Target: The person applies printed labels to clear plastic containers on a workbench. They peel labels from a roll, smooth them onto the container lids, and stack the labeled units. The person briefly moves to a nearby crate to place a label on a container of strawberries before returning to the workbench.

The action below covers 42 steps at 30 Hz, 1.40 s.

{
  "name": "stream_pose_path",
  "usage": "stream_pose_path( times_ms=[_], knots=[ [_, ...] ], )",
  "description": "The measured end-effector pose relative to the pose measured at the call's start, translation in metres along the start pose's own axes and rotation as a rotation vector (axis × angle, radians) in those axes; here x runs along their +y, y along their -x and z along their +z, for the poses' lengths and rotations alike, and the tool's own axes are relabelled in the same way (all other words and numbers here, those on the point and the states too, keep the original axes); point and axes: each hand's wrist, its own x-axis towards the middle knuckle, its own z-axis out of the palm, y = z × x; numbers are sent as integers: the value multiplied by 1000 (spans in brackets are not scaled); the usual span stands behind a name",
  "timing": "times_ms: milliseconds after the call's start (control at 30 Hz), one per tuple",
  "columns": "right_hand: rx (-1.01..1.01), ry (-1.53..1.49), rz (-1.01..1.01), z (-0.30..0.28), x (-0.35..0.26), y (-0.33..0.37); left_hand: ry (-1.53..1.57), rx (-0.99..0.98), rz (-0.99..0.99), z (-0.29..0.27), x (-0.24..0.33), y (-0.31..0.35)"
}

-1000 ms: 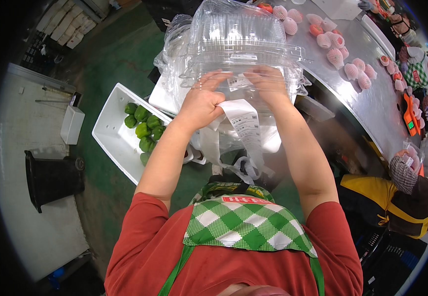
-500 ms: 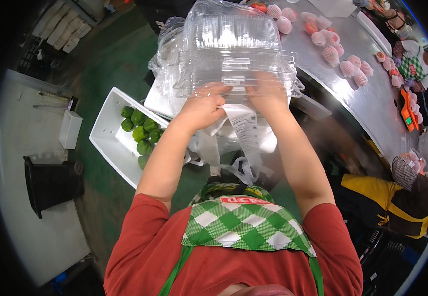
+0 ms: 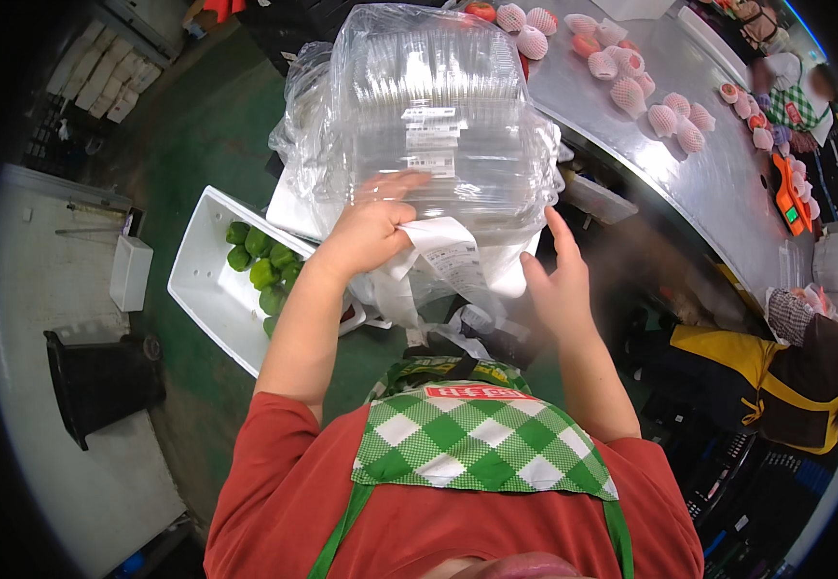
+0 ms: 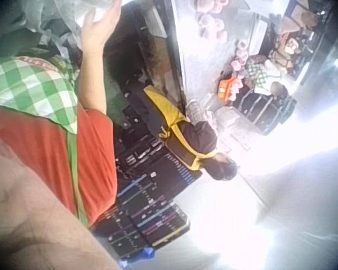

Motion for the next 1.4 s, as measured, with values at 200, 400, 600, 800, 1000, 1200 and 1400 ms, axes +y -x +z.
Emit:
stream_pose_path(
  times_ms=[200,400,600,800,1000,1200,1400],
  knots=[
    [-73,-373,155,-18,-23,-10,210,-24,-85,-2,7,1],
    [54,-1178,268,-33,-34,-30,386,67,236,2,48,22],
    [160,-1715,424,-19,-31,-64,175,286,52,31,33,17],
    [-316,-1259,164,28,-16,-70,-210,427,-74,20,-2,6],
    [-526,-386,-100,41,-34,-83,-374,469,-204,19,2,6],
    [-481,-359,42,57,-36,-90,97,476,-23,16,20,-9],
    [-520,-468,-10,57,-31,-94,-45,544,69,16,12,-15]
  ],
)
